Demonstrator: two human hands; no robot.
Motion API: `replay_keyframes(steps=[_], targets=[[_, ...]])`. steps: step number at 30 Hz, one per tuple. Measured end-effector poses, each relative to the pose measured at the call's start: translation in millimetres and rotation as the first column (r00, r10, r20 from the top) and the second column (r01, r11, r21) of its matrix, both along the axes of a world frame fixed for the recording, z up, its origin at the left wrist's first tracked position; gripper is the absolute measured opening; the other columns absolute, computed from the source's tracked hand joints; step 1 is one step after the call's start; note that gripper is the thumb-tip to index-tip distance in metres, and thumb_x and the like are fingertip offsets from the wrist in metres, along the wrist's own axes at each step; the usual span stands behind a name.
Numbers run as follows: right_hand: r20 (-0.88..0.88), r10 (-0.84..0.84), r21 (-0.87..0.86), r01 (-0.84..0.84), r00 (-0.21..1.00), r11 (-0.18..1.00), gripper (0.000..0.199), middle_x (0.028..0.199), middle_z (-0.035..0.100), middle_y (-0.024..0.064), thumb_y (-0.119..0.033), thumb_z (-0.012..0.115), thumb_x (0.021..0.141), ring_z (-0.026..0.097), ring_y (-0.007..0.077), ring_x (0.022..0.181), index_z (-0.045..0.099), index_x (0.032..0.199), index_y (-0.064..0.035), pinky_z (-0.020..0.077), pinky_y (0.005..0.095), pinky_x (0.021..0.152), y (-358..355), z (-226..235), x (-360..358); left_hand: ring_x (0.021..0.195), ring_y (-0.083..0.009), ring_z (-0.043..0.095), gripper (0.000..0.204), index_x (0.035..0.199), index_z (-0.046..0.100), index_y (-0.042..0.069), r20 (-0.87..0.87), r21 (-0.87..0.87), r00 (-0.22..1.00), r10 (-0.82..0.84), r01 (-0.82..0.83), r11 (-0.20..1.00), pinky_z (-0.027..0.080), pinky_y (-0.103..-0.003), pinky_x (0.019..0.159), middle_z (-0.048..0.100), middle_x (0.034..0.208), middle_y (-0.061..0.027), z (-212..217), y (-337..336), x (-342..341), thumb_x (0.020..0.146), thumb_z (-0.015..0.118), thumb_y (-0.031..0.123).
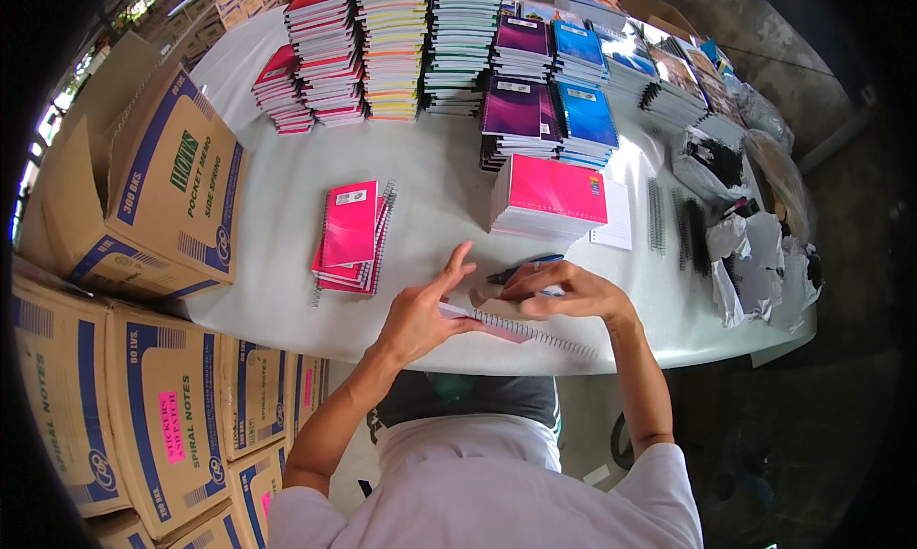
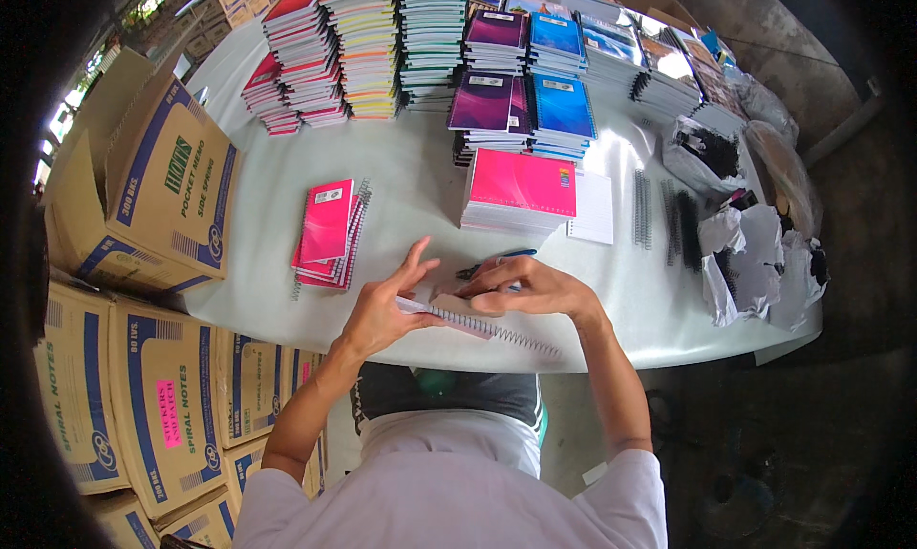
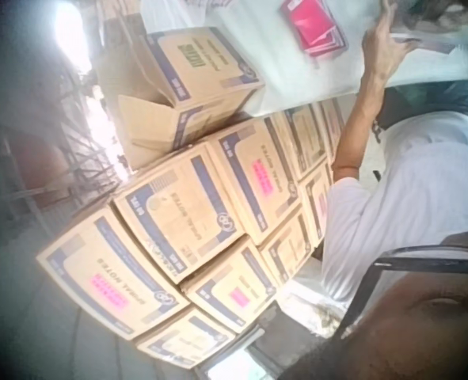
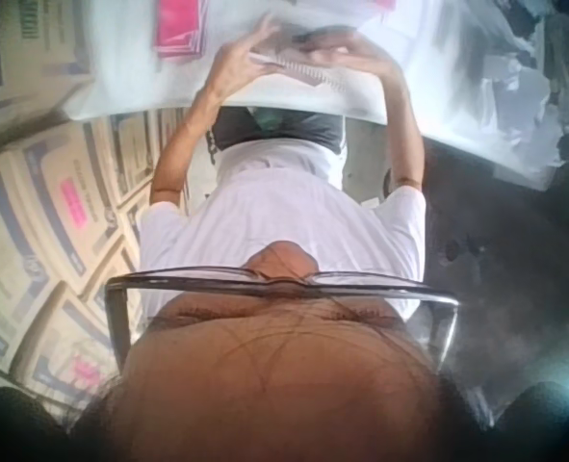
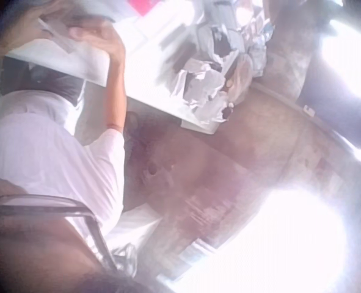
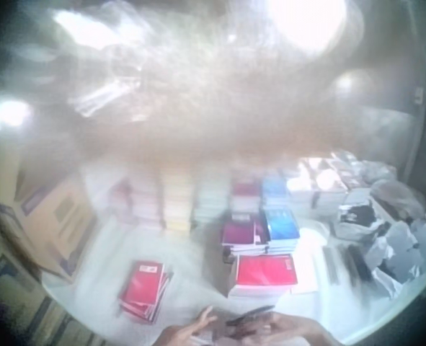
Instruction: The person prepares notebooks by using pliers to trim the wire coils and then places the notebooks into a white paper wrapper.
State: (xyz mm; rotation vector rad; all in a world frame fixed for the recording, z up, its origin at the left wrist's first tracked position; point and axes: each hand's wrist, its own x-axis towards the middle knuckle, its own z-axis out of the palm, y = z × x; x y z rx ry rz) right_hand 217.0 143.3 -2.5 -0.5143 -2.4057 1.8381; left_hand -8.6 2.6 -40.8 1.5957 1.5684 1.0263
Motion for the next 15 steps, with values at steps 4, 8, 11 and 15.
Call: replay_keyframes(steps=[4,8,11,15], targets=[[0.078,-0.015,-0.003,0.015,0.997,1.0,0.048,0.112,0.067,0.0188,-0.039,0.07,0.087,0.062,0.0308,0.105,0.071,0.107,0.0042,0.0461,0.0392,0.093,-4.5,8.3,-6.3,0.12,-0.0271,0.06,0.112,0.155,0.024,0.019,0.117,0.055,0.993,0.019,-0.026,0.998,0.053,-0.036,0.095,0.06,0.133,-0.018,-7.0,-0.3,3.2,0.064,0.089,0.014],[-0.222,-0.019,-0.164,-0.018,0.975,0.986,0.049,0.106,0.068,0.0164,-0.039,0.069,0.089,0.062,0.0271,0.102,0.07,0.109,0.0055,0.0479,0.0359,0.09,2.3,1.4,1.1,0.123,-0.0261,0.058,0.114,0.155,0.022,0.018,0.189,0.022,0.981,0.046,-0.051,0.998,0.053,-0.035,0.096,0.057,0.136,-0.0192,-12.8,-3.4,4.4,0.062,0.089,0.012],[0.007,0.007,0.093,-0.008,1.0,0.996,0.047,0.102,0.067,0.0154,-0.04,0.068,0.089,0.063,0.0256,0.097,0.071,0.111,0.0015,0.0504,0.0337,0.086,-5.5,3.0,-11.3,0.124,-0.0264,0.057,0.116,0.155,0.021,0.019,0.218,0.036,0.975,0.04,-0.049,0.998,0.052,-0.034,0.097,0.052,0.141,-0.0202,-12.3,-2.6,6.1,0.062,0.089,0.009],[-0.146,0.032,0.059,-0.023,0.989,0.998,0.042,0.104,0.067,0.0154,-0.036,0.067,0.091,0.064,0.0248,0.095,0.072,0.109,0.0005,0.0507,0.0338,0.083,-10.8,7.2,-12.3,0.126,-0.028,0.054,0.12,0.156,0.015,0.021,0.318,0.024,0.947,0.049,-0.06,0.998,0.052,-0.036,0.1,0.04,0.15,-0.0205,-17.8,-3.8,6.1,0.062,0.088,0.004]])
